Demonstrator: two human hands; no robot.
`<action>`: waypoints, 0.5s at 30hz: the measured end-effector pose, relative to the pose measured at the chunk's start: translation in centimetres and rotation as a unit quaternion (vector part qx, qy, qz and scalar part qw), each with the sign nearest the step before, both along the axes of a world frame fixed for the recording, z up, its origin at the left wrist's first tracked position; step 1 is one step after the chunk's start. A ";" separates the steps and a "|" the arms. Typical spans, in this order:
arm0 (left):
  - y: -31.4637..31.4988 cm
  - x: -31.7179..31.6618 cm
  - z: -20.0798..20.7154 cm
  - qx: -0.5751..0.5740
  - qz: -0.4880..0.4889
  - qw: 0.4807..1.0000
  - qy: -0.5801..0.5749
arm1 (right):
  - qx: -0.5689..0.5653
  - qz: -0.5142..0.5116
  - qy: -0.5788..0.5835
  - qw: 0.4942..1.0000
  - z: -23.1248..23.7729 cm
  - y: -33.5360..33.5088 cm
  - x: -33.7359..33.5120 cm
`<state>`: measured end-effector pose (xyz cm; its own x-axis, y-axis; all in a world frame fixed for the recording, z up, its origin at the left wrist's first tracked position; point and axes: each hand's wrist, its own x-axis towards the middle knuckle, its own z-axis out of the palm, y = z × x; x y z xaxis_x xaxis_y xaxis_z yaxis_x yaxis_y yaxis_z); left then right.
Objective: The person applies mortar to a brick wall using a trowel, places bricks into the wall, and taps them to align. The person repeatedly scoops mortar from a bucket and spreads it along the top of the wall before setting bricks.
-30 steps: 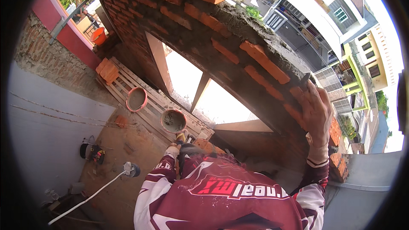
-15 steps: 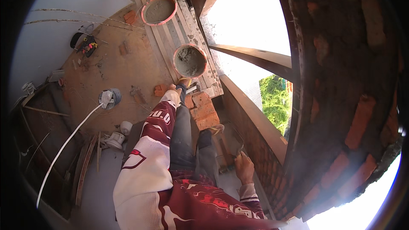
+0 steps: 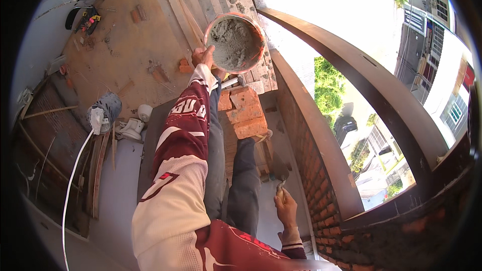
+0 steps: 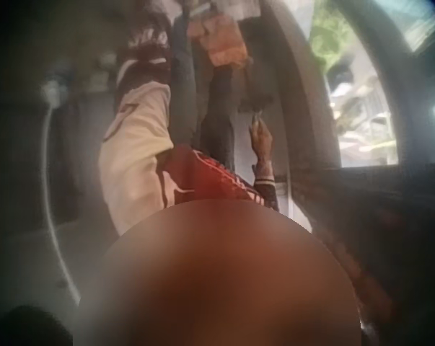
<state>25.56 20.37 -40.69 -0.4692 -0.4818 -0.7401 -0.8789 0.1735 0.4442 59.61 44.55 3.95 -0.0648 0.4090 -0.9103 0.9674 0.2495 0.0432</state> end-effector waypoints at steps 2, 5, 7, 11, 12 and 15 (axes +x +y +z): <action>2.0 -1.0 2.1 0.012 -0.042 0.999 -0.018 | 0.003 -0.003 0.050 0.999 0.3 -0.1 -1.3; 7.6 -2.0 5.0 -0.014 -0.081 0.997 -0.004 | 0.017 0.022 0.129 0.991 1.5 0.3 -3.1; 9.4 -2.1 7.8 -0.075 -0.067 0.995 0.025 | 0.030 0.077 0.172 0.982 2.6 0.8 -4.3; 6.7 -0.5 17.8 -0.083 -0.174 0.978 0.076 | 0.053 0.185 0.246 0.950 5.4 1.2 -6.5; 5.7 0.4 21.2 -0.067 -0.179 0.976 0.102 | 0.058 0.199 0.270 0.940 6.2 1.3 -7.2; 4.0 2.4 32.2 -0.084 -0.215 0.963 0.142 | 0.064 0.192 0.347 0.916 8.7 1.4 -9.6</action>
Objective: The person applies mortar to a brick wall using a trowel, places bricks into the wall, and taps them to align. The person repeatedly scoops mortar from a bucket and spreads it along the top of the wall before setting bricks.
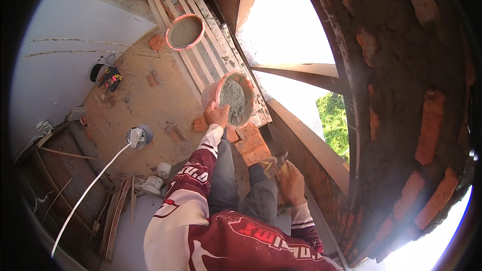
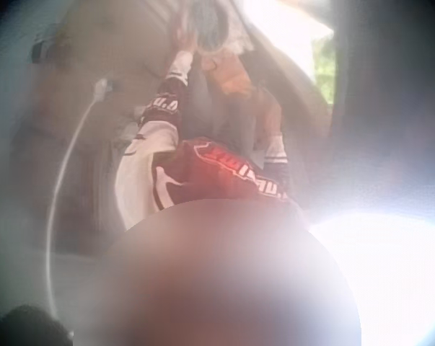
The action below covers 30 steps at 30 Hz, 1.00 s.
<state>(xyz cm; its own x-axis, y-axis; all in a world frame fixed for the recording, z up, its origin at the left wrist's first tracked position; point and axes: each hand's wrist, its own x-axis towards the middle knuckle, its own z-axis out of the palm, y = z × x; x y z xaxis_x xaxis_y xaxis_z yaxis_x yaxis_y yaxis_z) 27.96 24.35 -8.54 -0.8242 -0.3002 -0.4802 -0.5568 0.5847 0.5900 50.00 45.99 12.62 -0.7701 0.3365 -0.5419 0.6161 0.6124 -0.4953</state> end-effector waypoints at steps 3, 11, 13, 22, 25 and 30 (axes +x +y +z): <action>-1.0 1.3 11.0 -0.028 -0.053 0.982 0.179 | 0.038 0.079 0.012 0.996 3.1 0.2 -3.4; -4.3 2.5 30.1 0.237 -0.209 0.900 0.302 | 0.171 0.306 0.189 0.917 12.0 -3.6 -12.7; -4.4 2.4 32.0 0.300 -0.132 0.912 0.247 | 0.175 0.390 0.264 0.864 14.5 -4.8 -11.2; 2.9 4.8 33.9 0.385 -0.095 0.884 0.249 | 0.096 0.213 0.114 0.966 17.4 4.5 -2.9; 6.5 5.3 34.2 0.420 -0.092 0.873 0.229 | -0.103 0.206 0.130 0.965 15.3 2.7 -0.9; 8.6 5.0 34.2 0.459 -0.121 0.871 0.124 | -0.191 0.029 0.072 0.979 14.9 2.1 3.4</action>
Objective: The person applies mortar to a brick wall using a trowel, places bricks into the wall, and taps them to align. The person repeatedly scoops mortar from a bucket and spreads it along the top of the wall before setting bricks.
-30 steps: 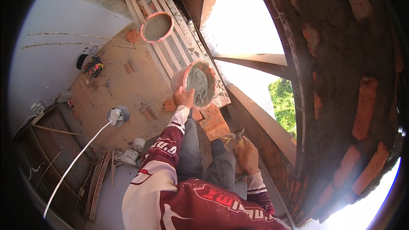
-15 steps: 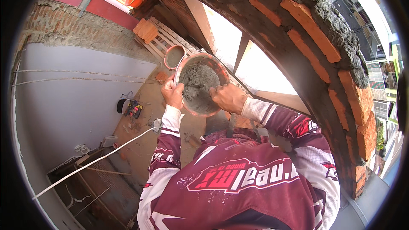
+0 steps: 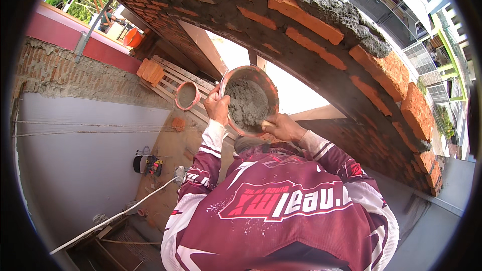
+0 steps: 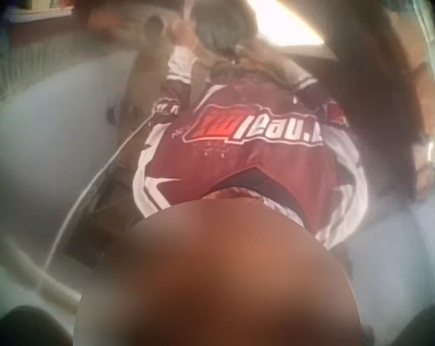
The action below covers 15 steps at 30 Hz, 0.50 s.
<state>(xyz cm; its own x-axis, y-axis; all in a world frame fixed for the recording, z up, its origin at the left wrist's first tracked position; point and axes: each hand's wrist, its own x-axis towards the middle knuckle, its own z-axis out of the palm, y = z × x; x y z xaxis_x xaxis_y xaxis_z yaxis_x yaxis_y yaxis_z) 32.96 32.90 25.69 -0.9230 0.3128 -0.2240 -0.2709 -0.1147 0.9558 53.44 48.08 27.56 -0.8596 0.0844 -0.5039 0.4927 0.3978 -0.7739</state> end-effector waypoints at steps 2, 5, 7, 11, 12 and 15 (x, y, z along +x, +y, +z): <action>0.6 -0.1 0.0 0.008 -0.017 1.000 -0.023 | 0.235 0.035 0.139 0.961 0.8 -0.3 1.6; 1.8 0.4 0.4 -0.003 -0.044 0.997 -0.059 | 0.379 0.036 0.201 0.903 2.5 0.8 3.5; 2.5 1.1 0.9 0.033 -0.055 0.998 0.013 | 0.406 0.029 0.150 0.901 3.8 2.5 4.4; 4.2 1.9 2.3 0.045 -0.067 0.993 0.084 | 0.411 -0.054 0.046 0.909 4.1 5.6 4.7; 4.7 2.1 2.6 0.053 -0.067 0.991 0.103 | 0.368 -0.015 0.023 0.929 3.3 5.6 4.1; 6.1 2.7 2.9 0.045 -0.049 0.992 0.111 | 0.222 0.012 0.045 0.974 -0.1 3.3 2.0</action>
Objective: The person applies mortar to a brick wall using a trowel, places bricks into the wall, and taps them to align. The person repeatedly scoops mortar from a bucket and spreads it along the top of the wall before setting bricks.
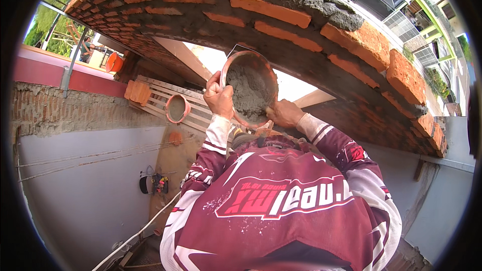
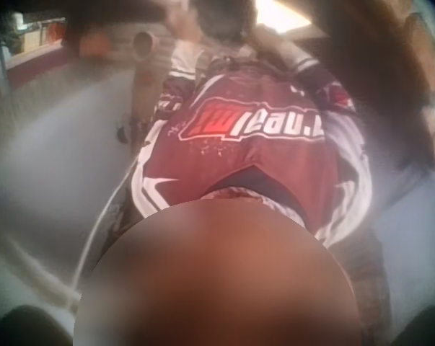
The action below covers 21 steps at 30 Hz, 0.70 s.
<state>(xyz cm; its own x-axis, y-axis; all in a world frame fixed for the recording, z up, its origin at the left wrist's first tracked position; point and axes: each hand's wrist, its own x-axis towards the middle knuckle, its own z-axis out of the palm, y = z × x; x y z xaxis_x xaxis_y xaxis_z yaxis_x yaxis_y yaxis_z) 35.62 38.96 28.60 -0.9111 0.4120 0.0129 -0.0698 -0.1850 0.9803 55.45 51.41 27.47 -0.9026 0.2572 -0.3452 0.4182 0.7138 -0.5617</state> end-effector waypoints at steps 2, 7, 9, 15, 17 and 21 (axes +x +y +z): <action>0.4 -0.2 -0.1 -0.002 -0.009 1.000 0.012 | -0.154 -0.045 0.028 0.987 -1.6 -1.3 0.1; -1.3 -1.2 -1.3 -0.040 -0.044 0.993 -0.101 | -0.410 -0.126 -0.036 0.903 -0.8 -3.9 1.8; -2.1 -1.3 -1.7 -0.020 -0.058 0.989 -0.133 | -0.421 -0.126 -0.017 0.898 0.6 -4.3 2.2; -2.5 0.0 -1.3 -0.004 -0.077 0.975 -0.206 | -0.410 -0.135 -0.071 0.899 4.5 -1.8 4.1; -2.1 0.9 -0.6 -0.007 -0.064 0.977 -0.204 | -0.432 -0.135 -0.063 0.890 5.7 -0.6 5.1; -1.3 2.8 0.6 -0.001 -0.058 0.976 -0.211 | -0.421 -0.126 -0.079 0.895 8.5 1.7 7.3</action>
<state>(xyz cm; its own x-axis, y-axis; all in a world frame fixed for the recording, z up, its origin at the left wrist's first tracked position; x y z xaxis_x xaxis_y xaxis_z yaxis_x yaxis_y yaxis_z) 38.42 37.65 29.25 -0.7830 0.5118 -0.3535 -0.4870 -0.1508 0.8603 62.72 53.09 35.95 -0.7748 0.0346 -0.6312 0.6287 -0.0628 -0.7751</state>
